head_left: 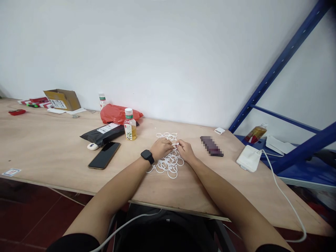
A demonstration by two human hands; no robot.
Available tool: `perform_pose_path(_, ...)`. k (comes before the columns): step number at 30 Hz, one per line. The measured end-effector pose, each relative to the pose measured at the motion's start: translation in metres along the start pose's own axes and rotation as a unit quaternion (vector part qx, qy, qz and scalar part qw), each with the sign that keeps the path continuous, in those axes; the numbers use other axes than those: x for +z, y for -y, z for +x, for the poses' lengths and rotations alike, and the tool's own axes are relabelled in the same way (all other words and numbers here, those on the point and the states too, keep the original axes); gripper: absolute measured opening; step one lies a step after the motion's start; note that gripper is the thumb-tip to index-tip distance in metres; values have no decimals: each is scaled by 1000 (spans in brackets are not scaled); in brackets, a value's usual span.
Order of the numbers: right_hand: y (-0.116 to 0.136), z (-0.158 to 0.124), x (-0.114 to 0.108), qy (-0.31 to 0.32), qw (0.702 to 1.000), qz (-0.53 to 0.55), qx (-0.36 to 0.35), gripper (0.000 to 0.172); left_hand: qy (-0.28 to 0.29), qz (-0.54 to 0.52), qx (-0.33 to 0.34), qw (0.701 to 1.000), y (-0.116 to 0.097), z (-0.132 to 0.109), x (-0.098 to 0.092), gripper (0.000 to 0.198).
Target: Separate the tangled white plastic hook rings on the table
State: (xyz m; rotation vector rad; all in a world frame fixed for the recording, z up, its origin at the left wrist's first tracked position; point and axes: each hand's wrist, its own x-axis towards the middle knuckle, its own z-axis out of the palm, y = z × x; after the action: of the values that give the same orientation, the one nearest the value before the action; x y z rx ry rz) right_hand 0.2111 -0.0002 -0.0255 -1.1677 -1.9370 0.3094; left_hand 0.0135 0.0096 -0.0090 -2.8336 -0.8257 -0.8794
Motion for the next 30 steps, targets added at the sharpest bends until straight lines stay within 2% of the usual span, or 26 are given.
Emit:
perform_pose_path(4, 0, 2, 0, 2, 1000, 12, 8, 18, -1, -14, 9, 1000, -1, 1, 1, 23)
perform_pose_path(10, 3, 4, 2, -37, 994, 85, 56, 20, -29, -76, 1, 997, -4, 3, 0, 20)
perform_pose_path(12, 3, 3, 2, -45, 992, 96, 72, 19, -68, -107, -27, 992, -1, 2, 1, 18)
perform_pose_path(15, 2, 1, -1, -45, 991, 97, 83, 19, -145, -116, -123, 975, 13, -3, 3, 21)
perform_pose_path(16, 1, 1, -1, -36, 992, 96, 80, 20, -152, -104, -153, 971, 19, -5, 4, 21)
perform_pose_path(18, 0, 0, -2, -3, 993, 92, 68, 23, -125, -74, -195, 970, 31, -10, 6, 23)
perform_pose_path(21, -1, -1, 0, 46, 996, 57, 48, 28, -33, -17, -254, 966, 43, -17, 10, 28)
perform_pose_path(24, -4, 0, 3, 50, 998, 8, 42, 30, 47, 4, -290, 956, 44, -19, 13, 27)
perform_pose_path(27, -7, 1, 4, 37, 997, -22, 60, 31, 69, -4, -299, 952, 40, -17, 12, 17)
perform_pose_path(30, -8, 1, 4, 26, 997, -31, 65, 30, 51, -18, -291, 955, 36, -14, 8, 14)
